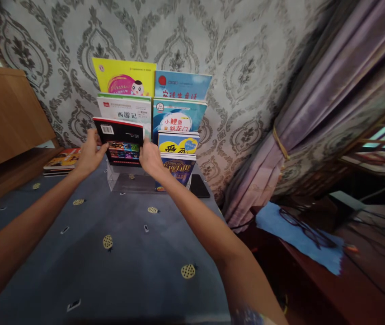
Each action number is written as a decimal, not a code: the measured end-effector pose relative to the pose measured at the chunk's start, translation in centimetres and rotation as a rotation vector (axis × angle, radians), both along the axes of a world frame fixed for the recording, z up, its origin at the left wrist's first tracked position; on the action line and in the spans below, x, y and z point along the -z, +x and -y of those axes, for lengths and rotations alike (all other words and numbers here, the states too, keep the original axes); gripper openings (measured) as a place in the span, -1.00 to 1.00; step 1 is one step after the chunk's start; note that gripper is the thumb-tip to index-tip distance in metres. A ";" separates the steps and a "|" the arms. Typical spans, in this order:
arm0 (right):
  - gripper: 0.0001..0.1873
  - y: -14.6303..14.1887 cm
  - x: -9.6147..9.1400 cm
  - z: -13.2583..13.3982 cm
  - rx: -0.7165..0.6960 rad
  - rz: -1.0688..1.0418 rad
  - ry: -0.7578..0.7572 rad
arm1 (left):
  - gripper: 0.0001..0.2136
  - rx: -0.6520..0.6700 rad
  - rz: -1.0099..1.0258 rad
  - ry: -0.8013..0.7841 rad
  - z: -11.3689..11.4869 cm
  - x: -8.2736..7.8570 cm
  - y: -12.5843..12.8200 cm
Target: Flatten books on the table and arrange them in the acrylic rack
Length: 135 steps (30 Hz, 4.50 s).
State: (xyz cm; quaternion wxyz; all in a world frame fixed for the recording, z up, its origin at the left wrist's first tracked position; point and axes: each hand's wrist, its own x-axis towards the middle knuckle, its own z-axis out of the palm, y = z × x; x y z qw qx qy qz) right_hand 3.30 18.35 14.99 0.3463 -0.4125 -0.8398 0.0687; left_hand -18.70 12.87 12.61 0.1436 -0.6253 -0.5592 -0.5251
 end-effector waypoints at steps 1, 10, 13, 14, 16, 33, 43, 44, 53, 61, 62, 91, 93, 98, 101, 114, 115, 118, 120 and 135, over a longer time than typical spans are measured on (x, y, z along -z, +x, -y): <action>-0.75 0.0 -0.1 0.1 0.007 0.010 -0.002 | -0.59 -0.003 0.000 0.011 0.0 0.0 0.0; -0.67 0.2 0.0 0.4 0.030 0.050 -0.022 | -0.72 -0.041 -0.015 0.078 -0.6 0.3 0.5; -0.68 0.2 0.3 0.1 0.030 0.031 -0.016 | -0.73 -0.029 -0.005 0.049 -0.6 0.1 0.7; -0.69 0.2 0.4 0.0 0.029 0.018 -0.011 | -0.74 -0.030 -0.001 0.042 -0.6 0.0 0.7; -0.70 0.1 0.7 -0.3 0.015 -0.017 0.002 | -0.74 -0.034 0.004 0.033 -0.5 -0.1 0.8; -0.74 -0.5 1.1 -0.2 0.001 -0.032 0.028 | -0.65 -0.081 -0.010 0.029 -1.0 0.8 -0.2; -0.76 -0.6 2.0 -0.3 0.020 -0.042 -0.037 | -0.66 -0.071 -0.002 -0.002 -0.9 1.5 -0.1; -0.77 -0.6 2.2 -0.5 0.015 -0.050 -0.037 | -0.66 -0.069 -0.004 0.001 -0.9 1.6 -0.1; -0.68 -0.6 3.2 -0.9 0.004 -0.048 -0.020 | -0.68 -0.112 -0.038 -0.084 -0.5 1.6 0.4; -0.54 -0.9 3.5 -0.2 0.029 -0.028 -0.088 | -0.68 -0.159 -0.084 -0.065 -0.4 2.0 0.3; -0.51 -0.9 3.6 -0.2 0.030 -0.026 -0.090 | -0.68 -0.168 -0.087 -0.077 -0.4 2.0 0.3; -0.51 -1.6 1.4 3.8 0.195 0.082 -0.316 | -0.79 -0.338 -0.138 -0.359 0.4 1.1 1.5; -0.49 -1.6 1.5 3.8 0.199 0.087 -0.310 | -0.79 -0.353 -0.142 -0.376 0.4 1.1 1.5; -0.44 -1.3 1.7 4.0 0.174 0.086 -0.299 | -0.76 -0.330 -0.137 -0.379 0.4 1.5 1.4; -0.40 -1.2 1.8 3.9 0.157 0.062 -0.296 | -0.55 -0.294 -0.116 -0.349 0.6 1.4 1.4; -0.45 -1.1 2.8 3.2 0.128 0.032 -0.315 | -0.39 -0.319 -0.259 -0.223 1.0 -1.1 3.1; -0.45 -1.0 2.9 3.1 0.124 0.033 -0.308 | -0.40 -0.324 -0.264 -0.219 0.9 -1.1 3.0; -0.47 -1.0 3.3 2.9 0.130 0.035 -0.293 | -0.43 -0.336 -0.276 -0.217 0.6 -1.4 3.0; -0.47 -1.0 3.4 2.8 0.142 0.037 -0.286 | -0.43 -0.348 -0.282 -0.228 0.5 -1.6 2.9; -0.36 -0.7 5.4 2.4 0.043 -0.047 -0.185 | -0.37 -0.282 -0.232 -0.186 0.9 -0.8 2.8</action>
